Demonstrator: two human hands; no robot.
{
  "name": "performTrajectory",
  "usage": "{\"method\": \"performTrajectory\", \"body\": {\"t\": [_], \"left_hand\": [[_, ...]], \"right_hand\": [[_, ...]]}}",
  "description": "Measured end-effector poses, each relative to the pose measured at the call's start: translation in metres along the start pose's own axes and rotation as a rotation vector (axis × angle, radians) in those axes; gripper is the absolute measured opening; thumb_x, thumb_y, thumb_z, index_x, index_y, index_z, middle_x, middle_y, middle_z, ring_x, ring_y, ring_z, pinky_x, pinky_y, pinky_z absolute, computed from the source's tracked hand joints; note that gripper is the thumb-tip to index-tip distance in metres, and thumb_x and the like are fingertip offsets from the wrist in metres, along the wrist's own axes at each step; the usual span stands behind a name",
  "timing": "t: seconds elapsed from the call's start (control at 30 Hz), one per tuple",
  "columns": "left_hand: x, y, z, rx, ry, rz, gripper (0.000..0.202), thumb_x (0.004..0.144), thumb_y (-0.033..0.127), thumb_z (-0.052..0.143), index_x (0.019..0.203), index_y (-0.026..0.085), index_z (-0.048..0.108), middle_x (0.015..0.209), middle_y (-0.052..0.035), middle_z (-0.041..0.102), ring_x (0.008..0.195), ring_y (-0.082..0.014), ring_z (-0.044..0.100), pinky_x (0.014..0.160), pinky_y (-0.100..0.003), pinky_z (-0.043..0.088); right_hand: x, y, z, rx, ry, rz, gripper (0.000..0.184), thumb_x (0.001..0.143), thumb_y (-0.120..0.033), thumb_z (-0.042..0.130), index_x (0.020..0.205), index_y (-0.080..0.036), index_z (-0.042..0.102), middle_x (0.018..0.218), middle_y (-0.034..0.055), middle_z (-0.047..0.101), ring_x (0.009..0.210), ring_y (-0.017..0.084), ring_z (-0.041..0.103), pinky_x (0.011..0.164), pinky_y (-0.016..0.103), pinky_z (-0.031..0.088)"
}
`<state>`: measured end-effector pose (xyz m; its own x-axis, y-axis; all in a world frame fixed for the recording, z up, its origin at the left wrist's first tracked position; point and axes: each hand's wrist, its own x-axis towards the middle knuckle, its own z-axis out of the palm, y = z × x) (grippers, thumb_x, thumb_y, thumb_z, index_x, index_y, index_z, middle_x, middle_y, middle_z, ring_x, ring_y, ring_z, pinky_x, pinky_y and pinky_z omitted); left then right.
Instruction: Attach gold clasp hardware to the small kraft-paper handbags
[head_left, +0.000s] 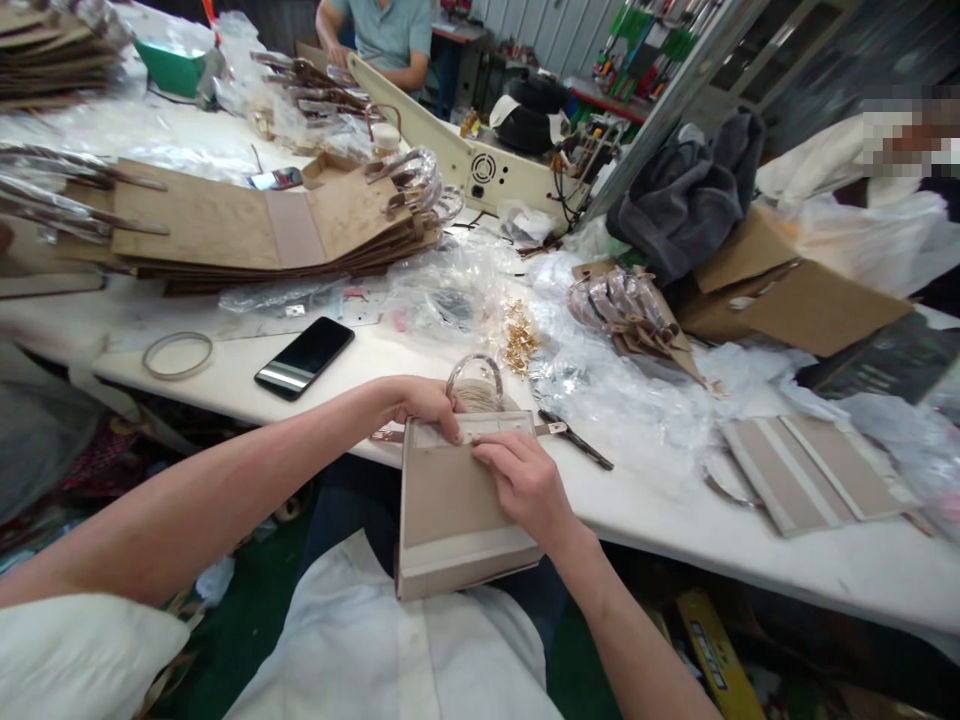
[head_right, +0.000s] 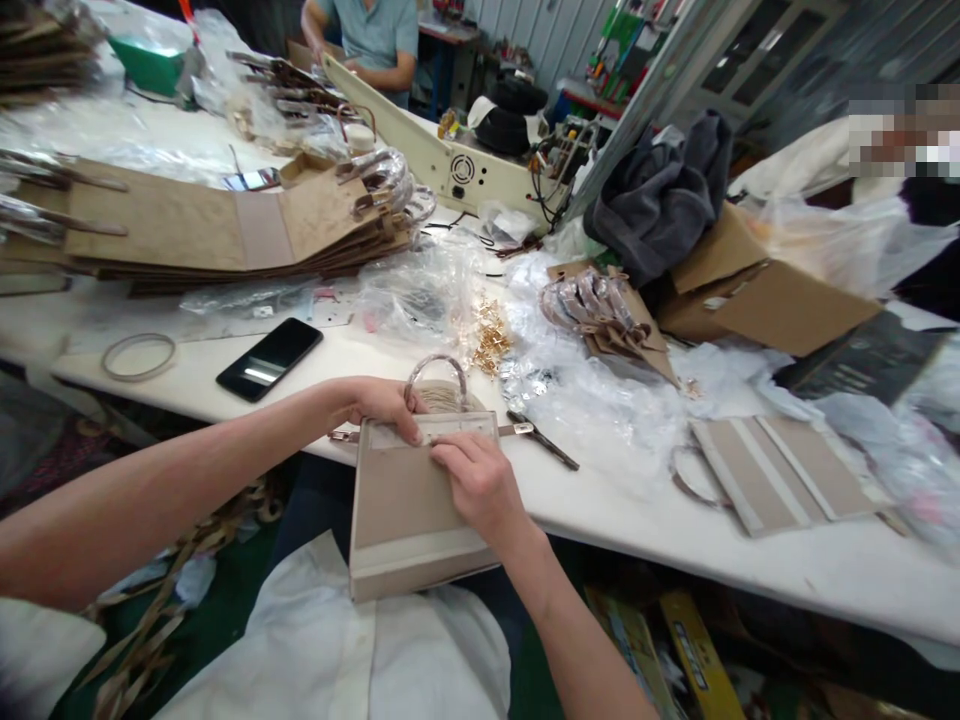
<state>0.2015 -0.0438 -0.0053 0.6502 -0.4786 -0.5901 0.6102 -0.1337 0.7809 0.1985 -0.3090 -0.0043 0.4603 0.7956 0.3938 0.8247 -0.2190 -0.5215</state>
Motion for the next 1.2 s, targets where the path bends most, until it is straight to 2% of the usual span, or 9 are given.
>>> {"method": "performTrajectory", "body": {"t": [0.1,0.2,0.3,0.37,0.43,0.63,0.73,0.9,1.2], "left_hand": [[-0.001,0.002,0.0,0.015,0.009,-0.011,0.037,0.05,0.022,0.092,0.085,0.016,0.084,0.075,-0.0041,0.081,0.064,-0.0213,0.071,0.056,-0.028,0.059],[-0.003,0.004,0.001,0.008,0.023,-0.025,0.042,0.049,0.022,0.092,0.09,0.016,0.085,0.076,-0.0041,0.082,0.063,-0.0208,0.071,0.054,-0.027,0.058],[-0.003,0.004,0.002,0.001,0.032,-0.048,0.046,0.048,0.021,0.093,0.094,0.016,0.085,0.08,-0.0052,0.083,0.062,-0.0207,0.071,0.053,-0.027,0.058],[-0.003,0.004,0.003,0.005,0.047,-0.053,0.047,0.048,0.021,0.094,0.093,0.015,0.084,0.079,-0.0055,0.083,0.062,-0.0208,0.071,0.053,-0.027,0.058],[-0.002,0.003,0.003,0.011,0.062,-0.046,0.047,0.048,0.022,0.095,0.093,0.015,0.083,0.079,-0.0052,0.082,0.062,-0.0205,0.072,0.053,-0.027,0.058],[-0.002,-0.001,0.002,0.038,0.079,-0.02,0.045,0.05,0.024,0.095,0.092,0.016,0.083,0.082,-0.0051,0.083,0.067,-0.0219,0.074,0.054,-0.027,0.058],[-0.001,-0.001,0.001,0.043,0.093,-0.026,0.047,0.05,0.023,0.095,0.095,0.017,0.083,0.082,-0.0049,0.083,0.069,-0.0232,0.075,0.056,-0.028,0.06],[-0.002,0.0,0.002,0.042,0.098,-0.037,0.048,0.049,0.023,0.095,0.095,0.016,0.083,0.083,-0.0055,0.083,0.067,-0.0231,0.074,0.054,-0.029,0.06],[-0.003,0.002,0.003,0.042,0.089,-0.007,0.04,0.05,0.022,0.093,0.089,0.016,0.084,0.082,-0.0055,0.083,0.069,-0.023,0.074,0.055,-0.028,0.059]], "right_hand": [[0.003,0.001,-0.008,0.114,-0.019,0.073,0.028,0.11,-0.014,0.056,0.116,-0.027,0.08,0.12,0.0071,0.082,0.113,0.027,0.075,0.1,0.046,0.06],[0.01,0.002,-0.024,0.272,-0.011,0.175,0.025,0.109,-0.017,0.061,0.115,-0.028,0.082,0.122,0.0052,0.081,0.115,0.025,0.076,0.104,0.042,0.06],[0.019,0.002,-0.037,0.241,-0.004,0.202,0.025,0.107,-0.018,0.063,0.115,-0.029,0.085,0.117,0.0062,0.078,0.111,0.024,0.074,0.1,0.04,0.059],[0.026,0.002,-0.04,0.192,-0.055,0.192,0.028,0.106,-0.015,0.064,0.115,-0.029,0.086,0.109,0.0061,0.077,0.104,0.024,0.073,0.094,0.038,0.058],[0.032,0.003,-0.039,0.175,-0.122,0.176,0.032,0.104,-0.01,0.063,0.118,-0.028,0.086,0.105,0.0055,0.076,0.1,0.023,0.072,0.091,0.037,0.056],[0.044,0.004,-0.034,0.07,-0.278,0.132,0.044,0.102,0.001,0.056,0.124,-0.026,0.082,0.112,0.0066,0.075,0.102,0.022,0.07,0.091,0.035,0.053],[0.049,0.002,-0.034,0.037,-0.273,0.15,0.036,0.102,-0.002,0.061,0.126,-0.024,0.079,0.114,0.0069,0.077,0.103,0.023,0.071,0.09,0.034,0.053],[0.052,0.001,-0.032,-0.025,-0.269,0.151,0.027,0.101,0.0,0.062,0.107,-0.02,0.08,0.109,0.0061,0.076,0.099,0.022,0.071,0.087,0.033,0.051],[0.047,0.002,-0.026,-0.13,-0.26,0.121,0.028,0.103,-0.005,0.063,0.111,-0.024,0.082,0.104,0.0048,0.073,0.092,0.021,0.068,0.081,0.032,0.051]]}}
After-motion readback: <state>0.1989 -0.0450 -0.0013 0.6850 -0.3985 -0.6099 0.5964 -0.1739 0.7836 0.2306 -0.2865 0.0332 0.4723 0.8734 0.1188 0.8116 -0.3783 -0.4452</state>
